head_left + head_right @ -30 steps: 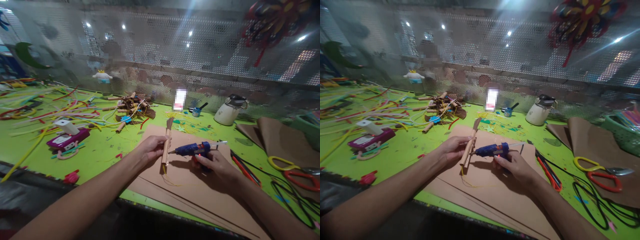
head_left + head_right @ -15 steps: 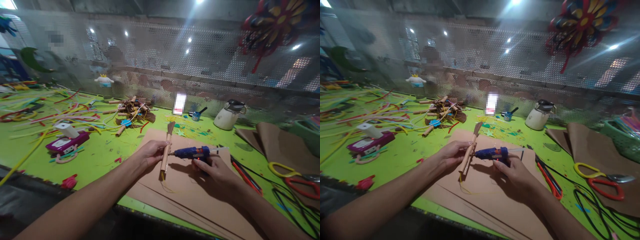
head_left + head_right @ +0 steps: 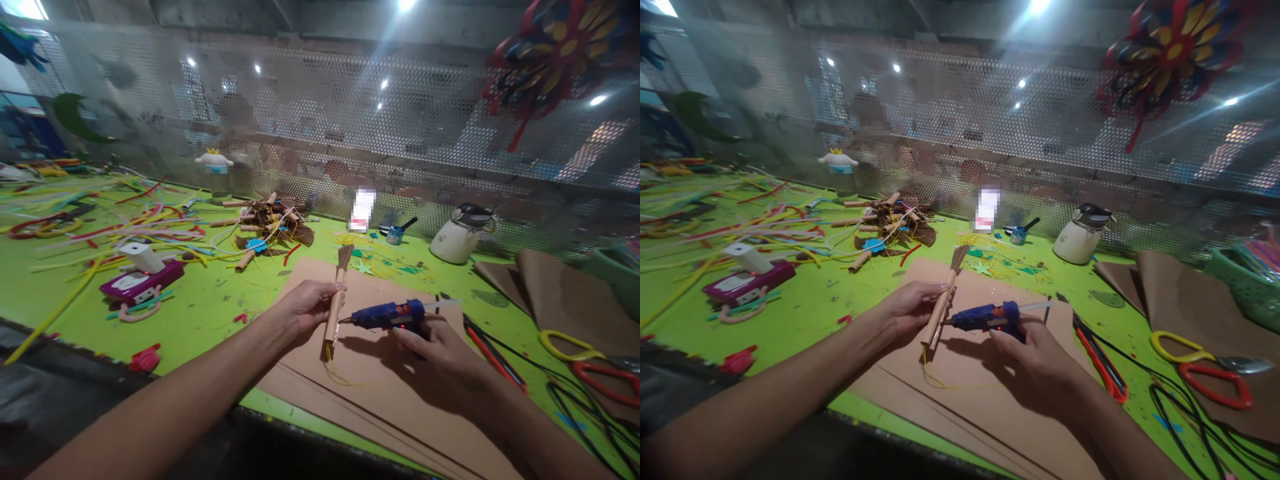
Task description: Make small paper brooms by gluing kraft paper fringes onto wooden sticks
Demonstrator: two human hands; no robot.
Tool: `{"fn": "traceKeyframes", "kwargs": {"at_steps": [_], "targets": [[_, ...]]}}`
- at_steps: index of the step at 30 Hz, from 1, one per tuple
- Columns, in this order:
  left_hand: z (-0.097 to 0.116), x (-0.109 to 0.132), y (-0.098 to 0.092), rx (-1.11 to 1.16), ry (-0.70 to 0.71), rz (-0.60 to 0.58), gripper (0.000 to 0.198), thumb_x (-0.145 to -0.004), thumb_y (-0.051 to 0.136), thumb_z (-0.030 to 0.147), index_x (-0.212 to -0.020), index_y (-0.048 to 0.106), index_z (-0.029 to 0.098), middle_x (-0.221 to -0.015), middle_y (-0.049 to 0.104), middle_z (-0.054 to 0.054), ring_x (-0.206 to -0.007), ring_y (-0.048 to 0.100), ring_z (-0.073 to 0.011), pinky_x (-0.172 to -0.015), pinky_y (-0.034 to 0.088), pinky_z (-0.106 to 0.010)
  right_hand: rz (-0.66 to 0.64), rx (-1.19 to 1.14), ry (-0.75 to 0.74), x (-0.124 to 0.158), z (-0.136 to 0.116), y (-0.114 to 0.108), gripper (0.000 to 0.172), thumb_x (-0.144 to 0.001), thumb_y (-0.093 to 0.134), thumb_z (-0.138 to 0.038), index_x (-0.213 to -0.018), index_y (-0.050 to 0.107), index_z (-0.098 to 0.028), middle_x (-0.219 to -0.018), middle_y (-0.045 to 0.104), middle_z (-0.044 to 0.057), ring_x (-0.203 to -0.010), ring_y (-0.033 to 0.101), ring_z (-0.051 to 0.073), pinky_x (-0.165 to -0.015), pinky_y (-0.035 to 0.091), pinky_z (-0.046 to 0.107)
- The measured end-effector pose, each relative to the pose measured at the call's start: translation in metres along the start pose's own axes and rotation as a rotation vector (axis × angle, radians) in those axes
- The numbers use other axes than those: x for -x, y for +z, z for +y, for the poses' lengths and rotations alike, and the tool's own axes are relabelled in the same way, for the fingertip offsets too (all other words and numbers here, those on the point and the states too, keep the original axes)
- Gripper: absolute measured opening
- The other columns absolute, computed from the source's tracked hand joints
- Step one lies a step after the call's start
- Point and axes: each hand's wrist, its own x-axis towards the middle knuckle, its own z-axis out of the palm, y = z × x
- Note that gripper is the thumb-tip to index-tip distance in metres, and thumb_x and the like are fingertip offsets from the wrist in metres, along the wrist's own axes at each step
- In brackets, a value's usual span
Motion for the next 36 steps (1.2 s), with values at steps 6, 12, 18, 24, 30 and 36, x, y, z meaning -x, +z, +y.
{"fn": "traceKeyframes", "kwargs": {"at_steps": [6,12,18,24,30,36], "targets": [[0.0,0.0,0.002,-0.018,0.018,0.029,0.009,-0.074,0.057,0.008,-0.075,0.065,0.005,-0.065,0.062,-0.007,-0.059,0.056,-0.0117,-0.061,0.047,-0.024,0.096,0.253,-0.062,-0.004,-0.008,0.0,0.027,-0.074,0.067,-0.039,-0.072,0.057,-0.014,-0.061,0.049,0.0,-0.055,0.044,0.01,-0.049,0.033,0.021],[0.001,0.007,0.007,-0.07,0.051,0.022,0.005,-0.071,0.059,0.007,-0.072,0.064,0.006,-0.063,0.06,-0.005,-0.054,0.053,-0.0096,-0.053,0.042,-0.02,0.104,0.266,-0.087,-0.007,-0.012,0.003,0.026,-0.078,0.063,-0.037,-0.069,0.055,-0.014,-0.059,0.05,0.001,-0.053,0.044,0.009,-0.045,0.03,0.02],[0.001,0.009,0.009,-0.046,0.065,0.001,0.005,-0.068,0.06,0.006,-0.064,0.062,0.008,-0.049,0.051,0.001,-0.047,0.047,-0.0081,-0.054,0.042,-0.021,0.098,0.217,-0.071,0.0,-0.013,0.009,0.022,-0.079,0.062,-0.035,-0.076,0.058,-0.014,-0.06,0.048,0.001,-0.053,0.049,0.011,-0.047,0.034,0.02],[0.001,0.009,0.009,-0.044,0.062,0.006,0.004,-0.068,0.061,0.008,-0.065,0.062,0.008,-0.053,0.055,-0.001,-0.049,0.049,-0.0089,-0.058,0.045,-0.024,0.06,0.215,-0.045,0.0,-0.018,0.005,0.021,-0.074,0.066,-0.035,-0.08,0.062,-0.015,-0.063,0.052,0.002,-0.054,0.052,0.012,-0.049,0.037,0.021],[0.0,0.006,0.007,-0.09,0.068,-0.011,0.01,-0.064,0.065,0.01,-0.073,0.066,0.006,-0.067,0.064,-0.007,-0.056,0.054,-0.0107,-0.055,0.044,-0.021,0.149,0.227,-0.048,-0.004,-0.014,0.004,0.025,-0.075,0.064,-0.037,-0.066,0.054,-0.016,-0.054,0.044,-0.002,-0.045,0.045,0.009,-0.043,0.03,0.02],[0.0,0.006,0.005,-0.093,0.06,-0.03,0.01,-0.063,0.067,0.011,-0.071,0.065,0.007,-0.065,0.063,-0.007,-0.058,0.055,-0.0119,-0.057,0.045,-0.023,0.136,0.181,-0.028,-0.003,-0.012,0.0,0.023,-0.071,0.068,-0.036,-0.067,0.056,-0.016,-0.057,0.049,-0.001,-0.051,0.05,0.011,-0.048,0.033,0.021]]}}
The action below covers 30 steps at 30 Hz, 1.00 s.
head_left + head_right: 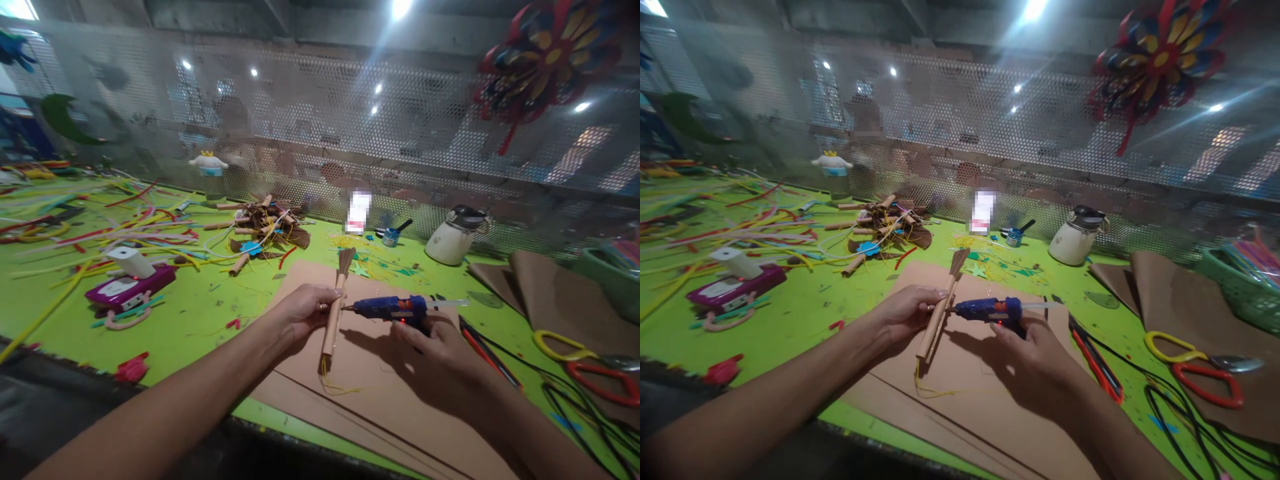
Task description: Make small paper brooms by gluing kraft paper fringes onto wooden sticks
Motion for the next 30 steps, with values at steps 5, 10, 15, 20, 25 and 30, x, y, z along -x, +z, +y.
{"fn": "traceKeyframes", "kwargs": {"at_steps": [5,10,15,20,25,30], "targets": [[0.003,0.001,0.0,0.023,-0.029,-0.001,0.003,-0.066,0.063,0.01,-0.067,0.063,0.008,-0.055,0.055,-0.001,-0.05,0.05,-0.0096,-0.058,0.044,-0.024,-0.014,-0.006,0.038,0.005,0.004,0.0,0.025,-0.074,0.065,-0.04,-0.066,0.057,-0.017,-0.055,0.05,0.0,-0.052,0.055,0.014,-0.048,0.033,0.023],[0.003,0.001,0.002,0.012,-0.008,0.015,0.001,-0.066,0.061,0.007,-0.066,0.062,0.009,-0.05,0.051,0.001,-0.046,0.043,-0.0071,-0.053,0.04,-0.021,0.065,0.088,-0.046,0.001,0.002,-0.003,0.025,-0.074,0.065,-0.04,-0.066,0.06,-0.016,-0.059,0.054,0.003,-0.056,0.058,0.016,-0.046,0.031,0.022],[0.004,0.004,0.004,-0.024,0.007,0.004,0.003,-0.068,0.061,0.009,-0.065,0.062,0.008,-0.051,0.052,0.001,-0.046,0.042,-0.0067,-0.051,0.038,-0.02,0.093,0.344,-0.176,-0.005,-0.01,-0.006,0.03,-0.073,0.065,-0.037,-0.052,0.055,-0.017,-0.05,0.047,0.002,-0.054,0.054,0.016,-0.044,0.031,0.023],[0.004,0.004,0.003,-0.042,-0.003,0.0,0.006,-0.07,0.059,0.009,-0.066,0.063,0.008,-0.05,0.052,0.001,-0.045,0.042,-0.007,-0.051,0.038,-0.021,0.036,0.192,-0.189,0.002,-0.011,0.003,0.026,-0.077,0.062,-0.033,-0.059,0.053,-0.016,-0.055,0.046,0.001,-0.055,0.052,0.013,-0.046,0.032,0.021],[0.002,0.002,0.002,-0.018,-0.018,0.007,0.005,-0.069,0.06,0.009,-0.065,0.062,0.009,-0.048,0.05,0.001,-0.046,0.043,-0.0082,-0.053,0.039,-0.022,-0.087,-0.021,-0.027,0.011,-0.011,0.008,0.021,-0.079,0.062,-0.035,-0.075,0.058,-0.015,-0.061,0.049,0.001,-0.055,0.053,0.012,-0.047,0.031,0.02],[0.0,0.0,0.001,0.021,-0.023,0.02,0.005,-0.068,0.059,0.008,-0.065,0.063,0.008,-0.046,0.049,0.001,-0.045,0.043,-0.0085,-0.058,0.043,-0.024,-0.084,-0.042,-0.033,0.007,-0.002,0.004,0.022,-0.079,0.064,-0.034,-0.072,0.055,-0.015,-0.059,0.044,-0.002,-0.053,0.05,0.01,-0.049,0.031,0.019]]}}
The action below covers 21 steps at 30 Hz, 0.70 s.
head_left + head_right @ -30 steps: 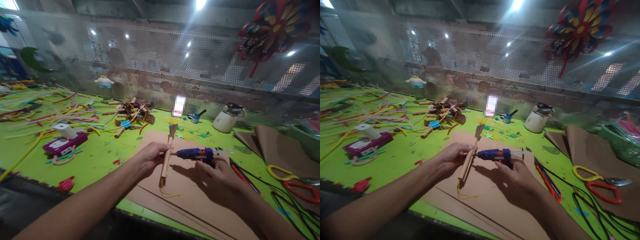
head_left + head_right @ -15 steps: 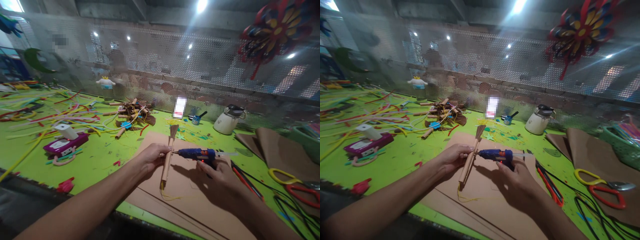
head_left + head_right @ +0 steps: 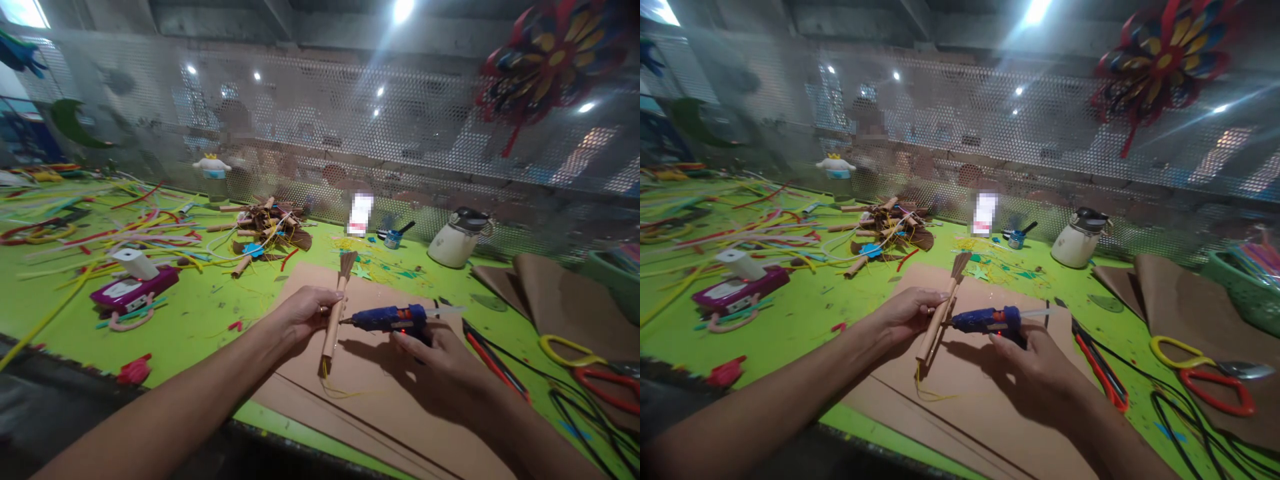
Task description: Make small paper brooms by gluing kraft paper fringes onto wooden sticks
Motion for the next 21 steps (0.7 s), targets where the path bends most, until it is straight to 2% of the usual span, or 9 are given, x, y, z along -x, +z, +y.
{"fn": "traceKeyframes", "kwargs": {"at_steps": [5,13,18,21], "targets": [[0.002,0.001,0.001,0.001,-0.009,0.006,0.003,-0.067,0.061,0.007,-0.067,0.063,0.007,-0.054,0.055,-0.002,-0.049,0.047,-0.0087,-0.054,0.042,-0.022,-0.006,0.01,0.004,-0.004,0.004,-0.003,0.024,-0.078,0.063,-0.038,-0.077,0.055,-0.015,-0.06,0.046,-0.002,-0.053,0.051,0.01,-0.049,0.031,0.02],[0.002,0.003,0.002,-0.024,0.009,-0.013,0.004,-0.068,0.06,0.008,-0.064,0.062,0.007,-0.051,0.051,0.0,-0.046,0.041,-0.0074,-0.053,0.041,-0.021,0.115,0.237,-0.123,-0.011,-0.005,-0.007,0.029,-0.074,0.066,-0.038,-0.062,0.052,-0.016,-0.055,0.048,0.001,-0.053,0.052,0.014,-0.045,0.031,0.021],[0.001,0.001,0.001,-0.031,0.017,0.008,0.003,-0.066,0.063,0.009,-0.068,0.064,0.007,-0.058,0.058,-0.003,-0.052,0.05,-0.01,-0.055,0.043,-0.022,0.066,0.186,-0.109,-0.006,-0.005,-0.006,0.027,-0.073,0.066,-0.04,-0.077,0.059,-0.014,-0.063,0.053,0.004,-0.062,0.057,0.016,-0.046,0.033,0.021],[-0.001,0.001,0.001,-0.029,-0.016,0.023,0.008,-0.066,0.064,0.01,-0.073,0.065,0.007,-0.067,0.064,-0.007,-0.059,0.056,-0.0127,-0.059,0.045,-0.023,0.033,0.13,-0.05,-0.003,-0.003,-0.005,0.027,-0.073,0.065,-0.04,-0.078,0.058,-0.015,-0.061,0.051,0.002,-0.059,0.055,0.015,-0.045,0.03,0.02]]}}
